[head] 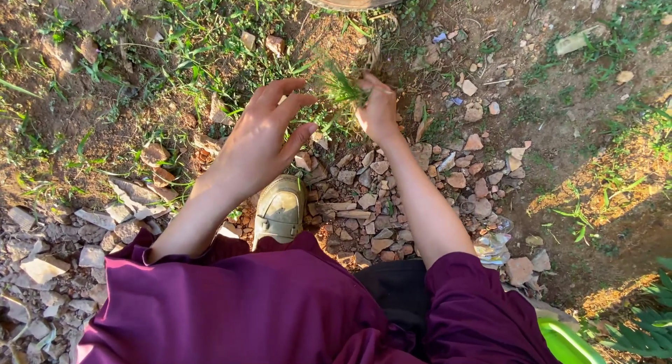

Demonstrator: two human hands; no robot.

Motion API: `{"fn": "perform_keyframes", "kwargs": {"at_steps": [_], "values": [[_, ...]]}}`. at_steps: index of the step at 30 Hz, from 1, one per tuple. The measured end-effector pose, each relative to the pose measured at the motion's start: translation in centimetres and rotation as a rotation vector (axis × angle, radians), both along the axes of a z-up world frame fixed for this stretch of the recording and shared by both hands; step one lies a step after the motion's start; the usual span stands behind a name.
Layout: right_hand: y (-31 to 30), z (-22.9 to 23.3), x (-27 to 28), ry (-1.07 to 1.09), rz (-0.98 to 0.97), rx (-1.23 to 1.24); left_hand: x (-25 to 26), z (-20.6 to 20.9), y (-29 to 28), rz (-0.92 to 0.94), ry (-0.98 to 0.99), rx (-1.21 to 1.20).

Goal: Manually pull weeds from a garden bed filled with small stones and dirt.

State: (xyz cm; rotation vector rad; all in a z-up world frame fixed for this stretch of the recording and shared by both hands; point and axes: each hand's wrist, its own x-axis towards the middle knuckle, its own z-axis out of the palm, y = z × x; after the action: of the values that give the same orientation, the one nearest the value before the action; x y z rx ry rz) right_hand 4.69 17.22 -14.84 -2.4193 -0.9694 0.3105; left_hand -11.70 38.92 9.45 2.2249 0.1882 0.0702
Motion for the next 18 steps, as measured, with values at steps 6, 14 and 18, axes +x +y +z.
{"fn": "perform_keyframes", "kwargs": {"at_steps": [6,14,18], "values": [[1.5,8.3,0.4,0.782,-0.313,0.196,0.1,0.1,-0.1,0.007,0.012,-0.005],[1.1,5.5,1.0,0.453,-0.233,0.124,0.4,0.1,-1.0,-0.012,-0.019,0.018],[0.8,1.0,0.0,-0.036,0.007,-0.025,0.2,0.0,-1.0,-0.015,0.004,-0.004]]}}
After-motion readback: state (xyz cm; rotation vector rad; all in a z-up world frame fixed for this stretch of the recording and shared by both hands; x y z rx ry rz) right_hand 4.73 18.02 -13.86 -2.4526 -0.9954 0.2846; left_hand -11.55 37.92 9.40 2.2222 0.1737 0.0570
